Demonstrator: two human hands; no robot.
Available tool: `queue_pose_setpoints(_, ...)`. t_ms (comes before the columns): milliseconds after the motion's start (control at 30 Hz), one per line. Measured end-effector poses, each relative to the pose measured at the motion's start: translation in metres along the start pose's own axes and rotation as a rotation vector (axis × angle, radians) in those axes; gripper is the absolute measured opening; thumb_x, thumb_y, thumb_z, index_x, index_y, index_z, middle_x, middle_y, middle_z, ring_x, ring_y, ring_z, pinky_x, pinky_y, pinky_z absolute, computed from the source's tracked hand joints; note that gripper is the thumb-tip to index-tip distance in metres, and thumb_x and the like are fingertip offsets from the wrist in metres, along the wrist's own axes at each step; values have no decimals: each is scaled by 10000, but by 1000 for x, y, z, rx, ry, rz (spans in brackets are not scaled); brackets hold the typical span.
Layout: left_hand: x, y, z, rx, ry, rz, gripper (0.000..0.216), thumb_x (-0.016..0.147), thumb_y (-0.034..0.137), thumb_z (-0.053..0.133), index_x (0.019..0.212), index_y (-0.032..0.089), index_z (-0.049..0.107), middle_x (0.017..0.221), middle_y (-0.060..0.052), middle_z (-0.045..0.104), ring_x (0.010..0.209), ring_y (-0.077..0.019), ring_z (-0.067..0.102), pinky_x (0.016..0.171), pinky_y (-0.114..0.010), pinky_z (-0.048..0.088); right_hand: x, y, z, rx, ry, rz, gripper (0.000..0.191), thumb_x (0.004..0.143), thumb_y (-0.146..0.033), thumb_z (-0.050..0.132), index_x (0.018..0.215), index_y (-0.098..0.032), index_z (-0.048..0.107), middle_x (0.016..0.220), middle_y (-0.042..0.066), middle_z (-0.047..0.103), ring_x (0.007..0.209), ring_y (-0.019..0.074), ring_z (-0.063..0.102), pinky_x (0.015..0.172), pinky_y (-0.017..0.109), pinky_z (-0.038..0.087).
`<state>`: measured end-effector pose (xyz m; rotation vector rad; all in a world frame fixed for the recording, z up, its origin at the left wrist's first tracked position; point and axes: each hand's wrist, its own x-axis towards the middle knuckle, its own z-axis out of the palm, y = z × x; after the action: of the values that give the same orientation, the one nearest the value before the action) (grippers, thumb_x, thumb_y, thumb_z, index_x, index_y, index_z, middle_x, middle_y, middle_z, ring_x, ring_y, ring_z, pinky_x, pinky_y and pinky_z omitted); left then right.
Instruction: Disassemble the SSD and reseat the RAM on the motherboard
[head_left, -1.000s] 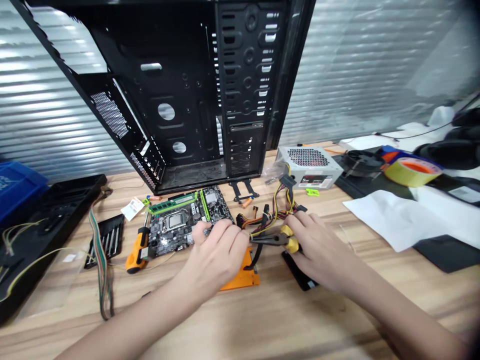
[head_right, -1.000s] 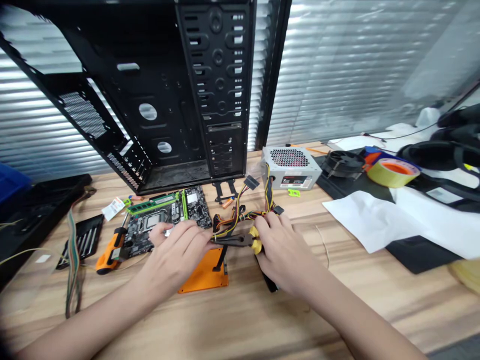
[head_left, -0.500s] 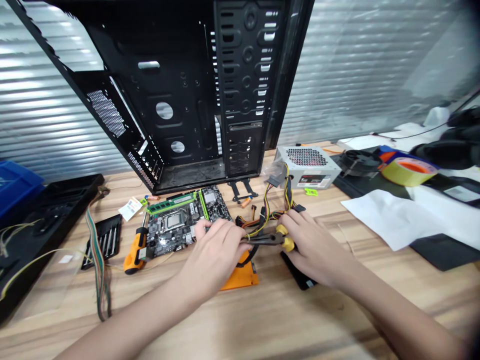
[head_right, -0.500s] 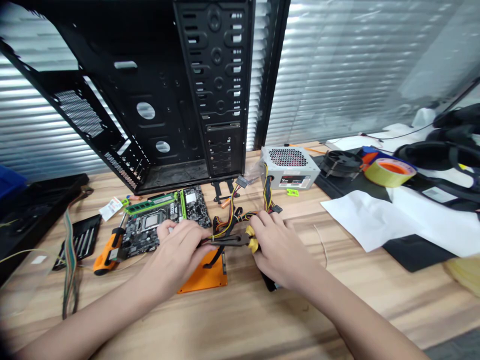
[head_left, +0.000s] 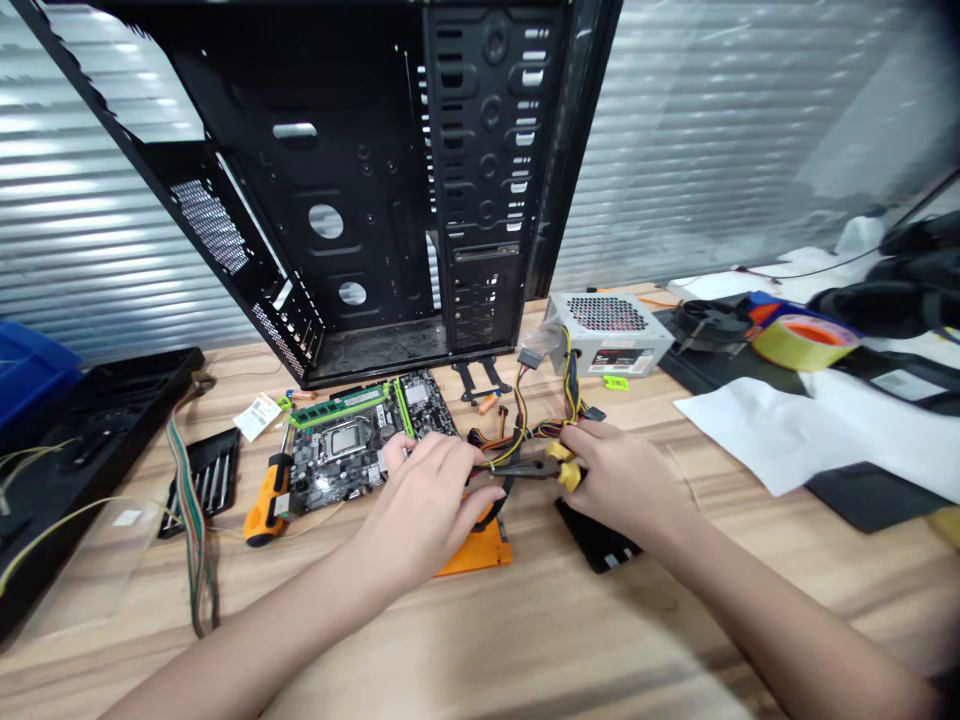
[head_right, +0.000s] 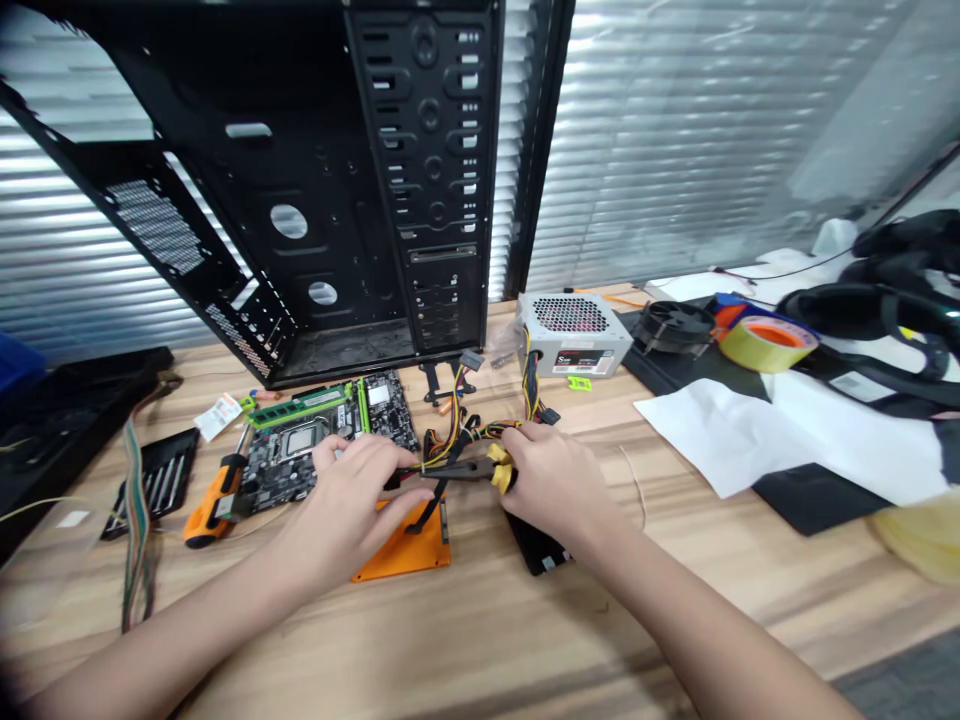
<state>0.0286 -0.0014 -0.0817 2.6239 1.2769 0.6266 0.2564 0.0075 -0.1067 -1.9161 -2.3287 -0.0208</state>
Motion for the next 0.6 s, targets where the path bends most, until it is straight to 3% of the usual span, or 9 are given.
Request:
queue_pose_setpoints(433, -1, -4, 3, 41, -16, -20, 94, 933, 285, 526, 938, 191, 526, 909, -26, 637, 892, -212, 559, 802, -378, 234, 3, -4, 6, -11, -48, -15, 133, 723, -209, 512, 823, -204, 599, 839, 38, 652, 773, 216, 620, 540, 297, 254)
queue_pose_setpoints(600, 1, -6, 2, 38, -46, -55, 118, 934, 310, 518, 918, 193, 521, 923, -24, 646, 899, -215, 562, 822, -395, 236, 4, -2, 6, 16, 14, -97, 219, 678, -136, 516, 877, -187, 591, 886, 49, 637, 817, 205, 587, 642, 290, 336)
